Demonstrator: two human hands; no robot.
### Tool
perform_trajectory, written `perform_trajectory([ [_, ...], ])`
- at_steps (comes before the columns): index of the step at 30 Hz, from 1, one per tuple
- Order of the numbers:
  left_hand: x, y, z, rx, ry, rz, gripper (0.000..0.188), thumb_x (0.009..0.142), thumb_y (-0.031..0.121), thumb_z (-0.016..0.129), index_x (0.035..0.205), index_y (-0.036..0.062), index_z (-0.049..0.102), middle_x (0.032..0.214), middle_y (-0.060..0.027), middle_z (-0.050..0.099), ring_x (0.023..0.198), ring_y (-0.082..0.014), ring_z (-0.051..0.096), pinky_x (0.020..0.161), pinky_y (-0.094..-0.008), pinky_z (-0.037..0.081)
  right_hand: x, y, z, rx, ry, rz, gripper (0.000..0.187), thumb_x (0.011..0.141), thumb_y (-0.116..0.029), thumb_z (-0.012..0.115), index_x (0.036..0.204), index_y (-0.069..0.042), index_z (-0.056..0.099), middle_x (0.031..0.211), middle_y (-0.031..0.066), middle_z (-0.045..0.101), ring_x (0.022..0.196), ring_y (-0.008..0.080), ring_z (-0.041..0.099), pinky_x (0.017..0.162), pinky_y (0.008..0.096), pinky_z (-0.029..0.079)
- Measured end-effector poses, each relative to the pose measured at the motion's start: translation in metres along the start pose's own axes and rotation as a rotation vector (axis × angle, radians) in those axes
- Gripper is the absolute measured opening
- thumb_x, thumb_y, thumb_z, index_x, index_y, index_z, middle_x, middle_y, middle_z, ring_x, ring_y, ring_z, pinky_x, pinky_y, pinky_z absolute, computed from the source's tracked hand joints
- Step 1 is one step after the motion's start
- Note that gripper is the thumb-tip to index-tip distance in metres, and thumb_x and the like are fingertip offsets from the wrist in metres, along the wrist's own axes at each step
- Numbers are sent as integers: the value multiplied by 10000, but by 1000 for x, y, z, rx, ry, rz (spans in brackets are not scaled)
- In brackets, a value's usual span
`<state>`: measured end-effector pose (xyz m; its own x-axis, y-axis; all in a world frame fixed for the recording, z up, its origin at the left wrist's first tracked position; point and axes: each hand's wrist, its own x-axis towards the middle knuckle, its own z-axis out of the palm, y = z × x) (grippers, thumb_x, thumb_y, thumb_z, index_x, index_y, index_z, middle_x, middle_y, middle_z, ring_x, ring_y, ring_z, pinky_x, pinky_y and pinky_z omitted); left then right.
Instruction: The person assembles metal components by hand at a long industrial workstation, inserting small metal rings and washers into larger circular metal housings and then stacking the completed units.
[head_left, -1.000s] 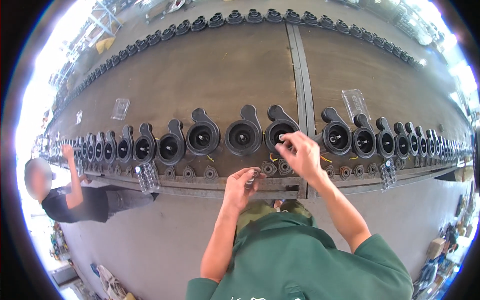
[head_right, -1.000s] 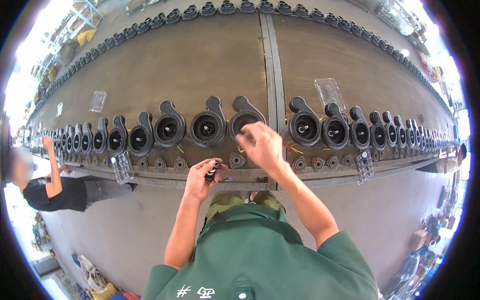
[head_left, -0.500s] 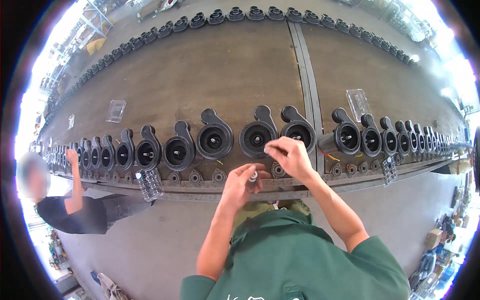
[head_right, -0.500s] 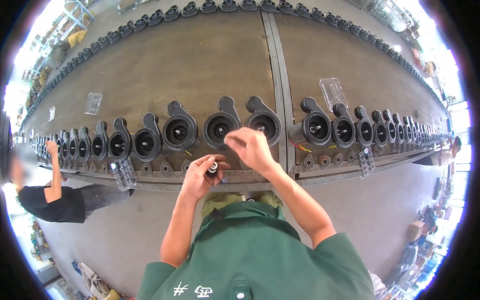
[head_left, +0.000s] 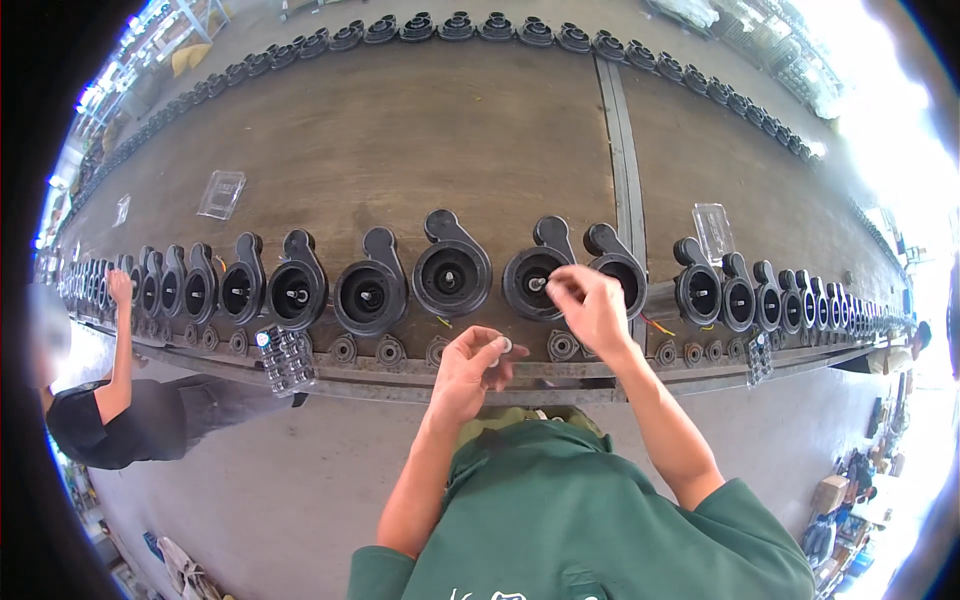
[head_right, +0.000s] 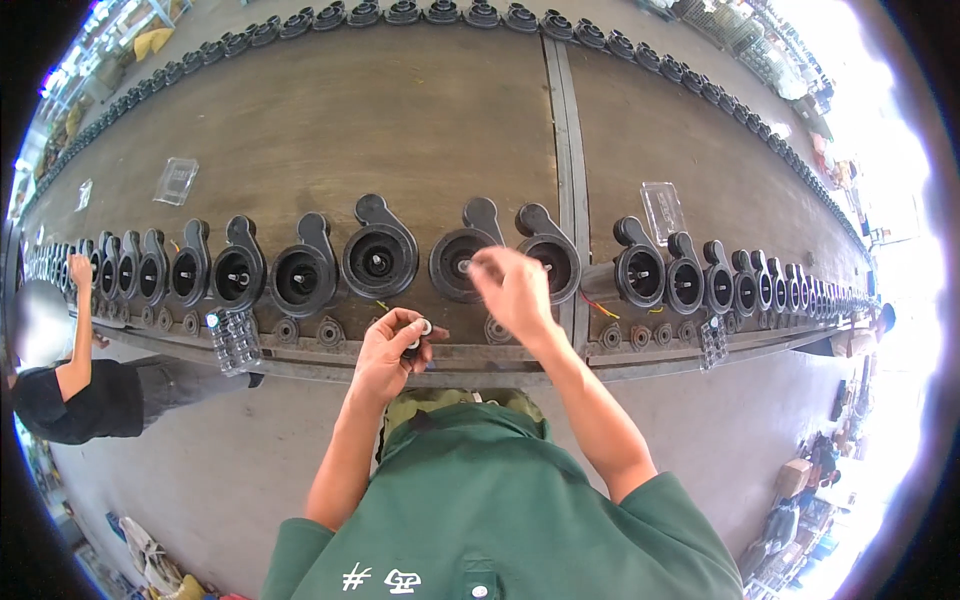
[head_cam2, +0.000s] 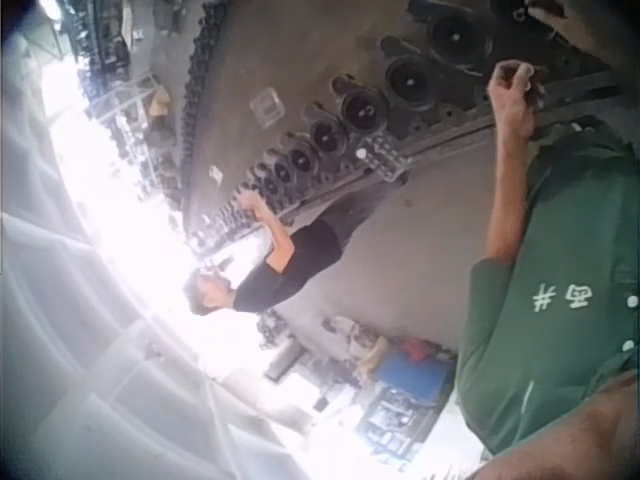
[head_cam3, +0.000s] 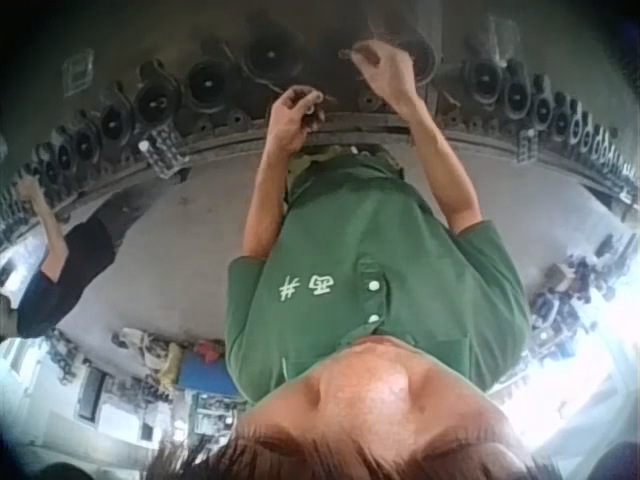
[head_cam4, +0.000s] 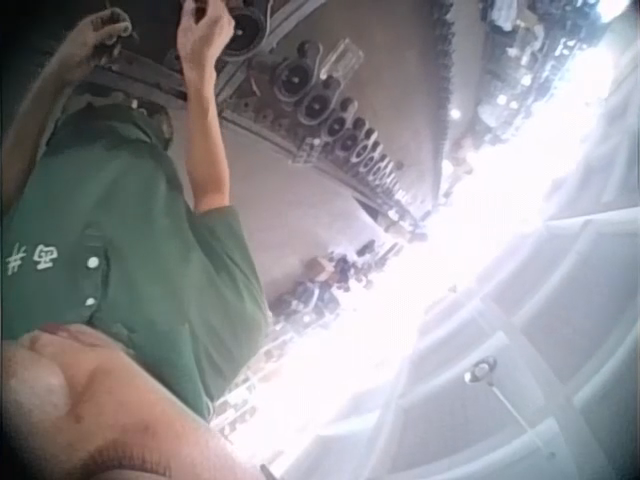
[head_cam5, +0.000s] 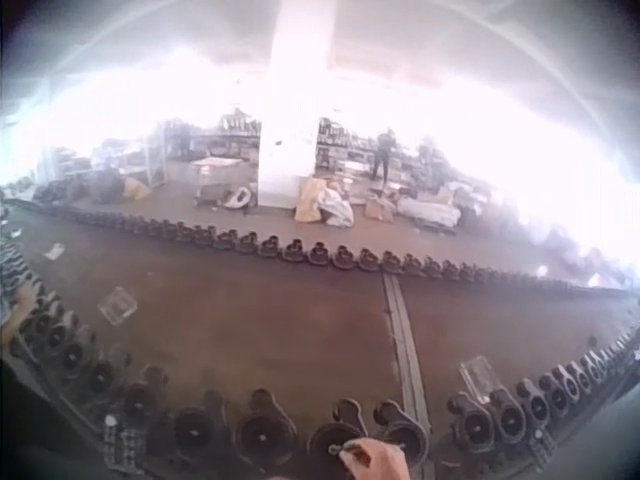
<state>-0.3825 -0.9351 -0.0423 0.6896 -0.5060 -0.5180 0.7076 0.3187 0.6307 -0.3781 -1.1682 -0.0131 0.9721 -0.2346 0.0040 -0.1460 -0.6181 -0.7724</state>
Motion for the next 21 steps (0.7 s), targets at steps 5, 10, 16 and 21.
perform_trajectory([
  [5,0,-11,8,-21,61,26,125,1004,163,704,1074,60,704,822,-37,689,634,-115,619,497,-238,451,-37,-34,4,331,-433,124,301,922,-238,790,1084,13,752,955,131,794,847,170,751,792,320,583],
  [10,-5,-5,13,-58,75,102,176,1043,186,656,1101,41,736,795,-26,671,603,-110,603,484,-247,433,-29,-37,9,481,-422,247,259,919,-163,803,1094,20,747,936,57,779,858,87,701,802,281,568],
  [16,-5,-10,-15,-110,148,144,252,1052,202,616,1092,-38,684,914,-161,743,625,-145,620,519,-272,465,3,-34,36,328,-368,134,292,895,-230,813,1058,9,770,945,108,799,870,143,737,818,317,577],
  [21,-15,-21,-46,-259,83,147,250,1053,175,591,1157,-45,650,1032,-202,729,782,-214,671,665,-326,542,55,-53,76,159,-298,21,265,861,-245,811,1026,-39,793,904,132,788,844,213,757,802,340,579],
])
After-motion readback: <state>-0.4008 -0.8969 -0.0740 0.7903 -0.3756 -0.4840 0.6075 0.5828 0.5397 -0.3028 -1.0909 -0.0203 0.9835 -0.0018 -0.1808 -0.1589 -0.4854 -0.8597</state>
